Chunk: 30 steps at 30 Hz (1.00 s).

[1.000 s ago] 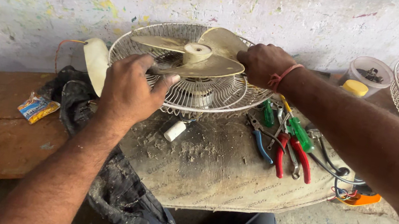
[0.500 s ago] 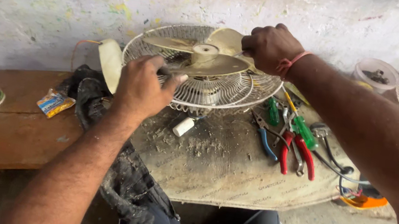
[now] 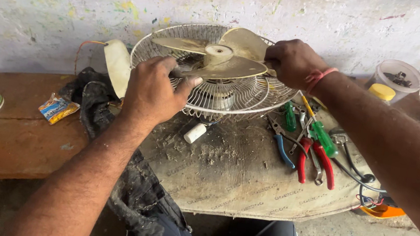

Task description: The person repairs a table fan by removing the blades, using pliers to manipulate the wiring and motor, and handling the metal guard pieces.

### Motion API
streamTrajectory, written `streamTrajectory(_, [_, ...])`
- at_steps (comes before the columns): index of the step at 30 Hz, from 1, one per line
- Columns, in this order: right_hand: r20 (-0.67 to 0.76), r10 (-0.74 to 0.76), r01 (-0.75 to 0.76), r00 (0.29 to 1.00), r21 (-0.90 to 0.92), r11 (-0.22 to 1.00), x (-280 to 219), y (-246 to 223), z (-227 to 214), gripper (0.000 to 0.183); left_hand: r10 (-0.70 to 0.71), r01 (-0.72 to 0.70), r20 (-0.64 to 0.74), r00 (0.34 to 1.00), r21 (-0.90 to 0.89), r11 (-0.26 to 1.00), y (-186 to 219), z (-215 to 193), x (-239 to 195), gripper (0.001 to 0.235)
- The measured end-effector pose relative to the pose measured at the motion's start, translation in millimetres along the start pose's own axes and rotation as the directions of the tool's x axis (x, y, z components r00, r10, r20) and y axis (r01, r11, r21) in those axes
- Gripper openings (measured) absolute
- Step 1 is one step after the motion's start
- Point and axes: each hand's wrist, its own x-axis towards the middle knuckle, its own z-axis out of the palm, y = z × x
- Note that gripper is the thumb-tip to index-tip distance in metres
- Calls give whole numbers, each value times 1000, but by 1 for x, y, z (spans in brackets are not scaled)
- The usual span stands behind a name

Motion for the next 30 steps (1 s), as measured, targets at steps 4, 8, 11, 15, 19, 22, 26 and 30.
streamTrajectory(4, [92, 118, -121, 989, 27, 992, 3, -1, 1, 13, 4, -4, -10, 1000, 26, 1000, 2, -1, 1, 44])
streamTrajectory(8, [29, 42, -44, 999, 95, 994, 1, 7, 8, 11, 34, -34, -30, 999, -4, 999, 1, 0, 0, 42])
streamTrajectory(11, [-18, 6, -5, 1000, 85, 996, 1, 10, 12, 10, 21, -21, -25, 999, -2, 1000, 3, -1, 0, 42])
streamTrajectory(15, [-44, 26, -25, 999, 26, 999, 0, 9, 16, 10, -11, 11, -3, 1000, 38, 999, 5, -1, 2, 42])
streamTrajectory(19, [-60, 67, -65, 996, 29, 997, -2, 3, 17, 9, 11, -11, -14, 1000, 27, 1000, 4, -2, 0, 42])
streamTrajectory(22, [-36, 89, -89, 995, -4, 996, -3, 2, 17, 8, -20, 20, 21, 1000, 17, 1000, 4, -1, 2, 44])
streamTrajectory(26, [-122, 57, -51, 991, 57, 997, -6, 2, 20, 9, -19, 18, 10, 1000, 29, 999, 7, -2, 2, 44])
streamTrajectory(30, [-124, 116, -109, 985, 62, 992, -8, -3, 15, 9, 27, -25, -18, 999, 67, 997, 8, -2, 2, 45])
